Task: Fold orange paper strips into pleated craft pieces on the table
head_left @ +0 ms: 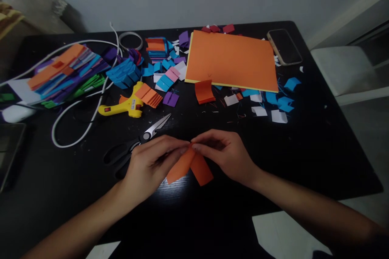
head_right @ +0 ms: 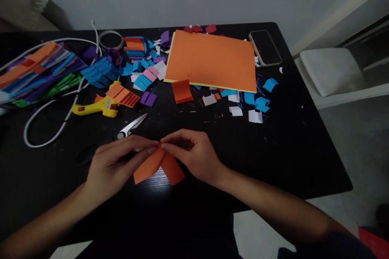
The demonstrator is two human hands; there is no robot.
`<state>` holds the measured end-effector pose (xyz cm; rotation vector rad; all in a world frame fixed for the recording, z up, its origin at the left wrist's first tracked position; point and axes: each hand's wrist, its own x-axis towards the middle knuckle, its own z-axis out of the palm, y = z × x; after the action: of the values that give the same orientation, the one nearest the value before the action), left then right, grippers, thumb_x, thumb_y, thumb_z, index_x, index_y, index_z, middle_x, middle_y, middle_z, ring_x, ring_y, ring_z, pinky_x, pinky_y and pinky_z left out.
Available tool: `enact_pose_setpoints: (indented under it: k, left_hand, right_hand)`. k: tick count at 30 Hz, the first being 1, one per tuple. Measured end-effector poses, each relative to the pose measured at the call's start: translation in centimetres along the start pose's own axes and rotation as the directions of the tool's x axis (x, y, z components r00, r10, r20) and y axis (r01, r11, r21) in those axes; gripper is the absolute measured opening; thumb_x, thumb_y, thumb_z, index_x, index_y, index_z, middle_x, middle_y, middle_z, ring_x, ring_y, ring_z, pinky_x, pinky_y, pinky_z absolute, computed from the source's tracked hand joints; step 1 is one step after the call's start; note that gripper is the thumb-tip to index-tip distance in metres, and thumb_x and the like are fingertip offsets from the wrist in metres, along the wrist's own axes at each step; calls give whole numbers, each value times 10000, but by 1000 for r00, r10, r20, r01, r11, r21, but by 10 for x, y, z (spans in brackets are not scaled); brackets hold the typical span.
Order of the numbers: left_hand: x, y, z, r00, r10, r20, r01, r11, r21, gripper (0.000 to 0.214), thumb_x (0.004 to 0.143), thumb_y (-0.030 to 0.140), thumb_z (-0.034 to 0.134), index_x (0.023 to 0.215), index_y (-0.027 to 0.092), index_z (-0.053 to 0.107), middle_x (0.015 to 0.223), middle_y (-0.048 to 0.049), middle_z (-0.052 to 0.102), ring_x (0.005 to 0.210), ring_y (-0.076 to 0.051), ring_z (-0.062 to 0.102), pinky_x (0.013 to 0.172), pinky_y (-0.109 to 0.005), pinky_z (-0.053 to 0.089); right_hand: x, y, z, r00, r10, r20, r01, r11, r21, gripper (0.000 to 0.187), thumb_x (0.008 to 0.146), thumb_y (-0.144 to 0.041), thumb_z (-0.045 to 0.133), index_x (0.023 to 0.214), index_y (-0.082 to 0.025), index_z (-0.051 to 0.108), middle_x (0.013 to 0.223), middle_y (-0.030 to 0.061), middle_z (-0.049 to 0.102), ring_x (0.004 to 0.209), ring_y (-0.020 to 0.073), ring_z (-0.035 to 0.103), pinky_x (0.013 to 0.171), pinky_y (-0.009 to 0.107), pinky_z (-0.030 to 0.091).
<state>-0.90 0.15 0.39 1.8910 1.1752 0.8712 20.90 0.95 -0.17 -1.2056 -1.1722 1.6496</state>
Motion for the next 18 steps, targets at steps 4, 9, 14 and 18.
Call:
enact_pose_setpoints:
  k: [4,9,14,18]
  left_hand:
    - [1,-1,0,1000,6,14,-6,1000,-1,169,975,138,687,1080,242,768,1023,-8,805,912,-139,760,793,-239,599]
    - [4,0,0,998,-35,-47,33,999,-24,141,948,139,725,1029,236,788,964,14,811,844,-108,749,742,-187,578]
    - [4,0,0,987,-148,-65,144,987,-68,123,923,184,762,1001,266,811,906,34,804,734,-94,720,660,-180,550]
    - [2,-4,0,980,-189,-63,183,980,-82,122,917,223,778,1006,295,818,914,38,803,730,-94,708,642,-190,531]
  right_hand:
    - [0,0,0,1000,8,9,-8,1000,27,122,819,-307,873,930,-268,838,925,9,830,907,190,785,863,333,634]
    - [0,-2,-3,998,-7,56,5,999,45,144,883,-268,796,1021,-257,838,1010,23,838,985,194,787,916,336,627]
    - [1,-4,-6,997,5,78,-10,998,64,160,895,-258,772,1041,-256,839,1026,26,839,989,192,789,908,327,624]
    - [2,-2,-5,997,3,79,-10,996,94,159,874,-248,797,1027,-262,841,1012,19,840,971,182,789,906,321,622]
